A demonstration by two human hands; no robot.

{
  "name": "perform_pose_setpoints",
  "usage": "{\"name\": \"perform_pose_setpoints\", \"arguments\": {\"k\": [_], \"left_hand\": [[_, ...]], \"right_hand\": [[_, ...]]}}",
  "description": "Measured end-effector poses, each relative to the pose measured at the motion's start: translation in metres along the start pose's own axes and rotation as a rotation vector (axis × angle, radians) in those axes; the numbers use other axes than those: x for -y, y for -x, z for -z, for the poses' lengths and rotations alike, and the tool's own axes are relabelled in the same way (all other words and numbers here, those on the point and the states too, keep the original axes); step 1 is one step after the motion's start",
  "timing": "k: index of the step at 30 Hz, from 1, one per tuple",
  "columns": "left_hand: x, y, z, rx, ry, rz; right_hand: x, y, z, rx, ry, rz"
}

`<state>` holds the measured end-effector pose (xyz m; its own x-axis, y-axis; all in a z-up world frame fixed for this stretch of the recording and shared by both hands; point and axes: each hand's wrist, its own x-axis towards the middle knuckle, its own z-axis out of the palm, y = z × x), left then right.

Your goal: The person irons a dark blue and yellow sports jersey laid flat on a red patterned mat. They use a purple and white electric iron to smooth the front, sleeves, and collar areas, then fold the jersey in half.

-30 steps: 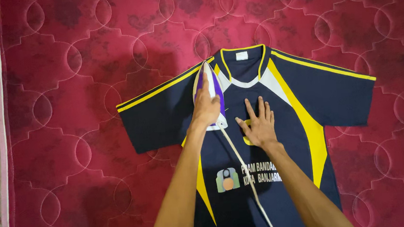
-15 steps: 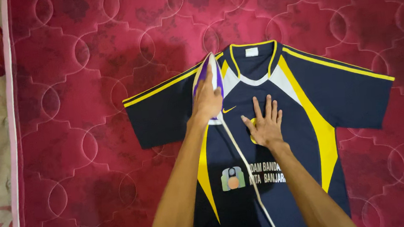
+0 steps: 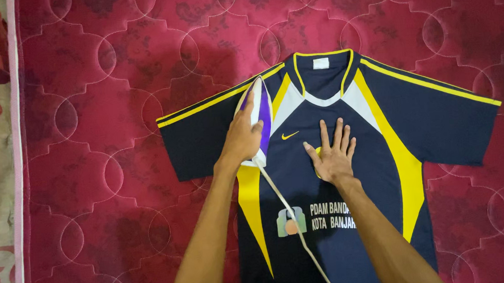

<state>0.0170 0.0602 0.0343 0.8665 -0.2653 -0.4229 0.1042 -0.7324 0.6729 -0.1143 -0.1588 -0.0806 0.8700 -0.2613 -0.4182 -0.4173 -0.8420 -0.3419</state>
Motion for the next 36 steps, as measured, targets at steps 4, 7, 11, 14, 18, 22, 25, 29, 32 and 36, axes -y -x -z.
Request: {"name": "perform_pose_setpoints", "arguments": {"k": [4, 7, 11, 14, 18, 22, 25, 29, 32, 36], "left_hand": [[-0.003, -0.010, 0.001, -0.048, 0.009, -0.104], [-0.009, -0.028, 0.000, -0.050, -0.025, -0.070], [-0.008, -0.033, 0.004, -0.055, -0.015, -0.113], [-0.001, -0.020, 0.010, -0.024, -0.004, -0.144], [0.013, -0.004, 0.020, -0.035, -0.024, -0.219], [0.012, 0.002, 0.024, 0.013, -0.039, -0.102], [0.002, -0.007, 0.026, 0.005, -0.045, -0.097], [-0.009, -0.012, 0.029, -0.008, -0.041, -0.084], [-0.005, -0.008, 0.032, 0.000, -0.047, -0.099], [0.012, 0.005, 0.037, 0.032, -0.047, -0.095]], "right_hand": [[0.000, 0.001, 0.001, -0.006, 0.006, 0.005], [0.000, -0.002, 0.001, 0.015, 0.016, -0.009], [0.000, -0.002, 0.002, 0.042, 0.015, -0.026], [0.001, 0.001, 0.003, 0.027, 0.010, -0.016], [0.003, -0.001, 0.001, 0.019, 0.010, -0.027], [0.001, 0.000, -0.001, 0.011, 0.021, -0.012], [0.000, 0.000, -0.001, -0.001, 0.017, -0.009], [-0.002, -0.003, -0.001, 0.024, 0.034, -0.014], [-0.002, -0.003, -0.003, 0.022, 0.047, -0.013], [-0.004, -0.006, -0.003, 0.007, 0.053, 0.007]]}}
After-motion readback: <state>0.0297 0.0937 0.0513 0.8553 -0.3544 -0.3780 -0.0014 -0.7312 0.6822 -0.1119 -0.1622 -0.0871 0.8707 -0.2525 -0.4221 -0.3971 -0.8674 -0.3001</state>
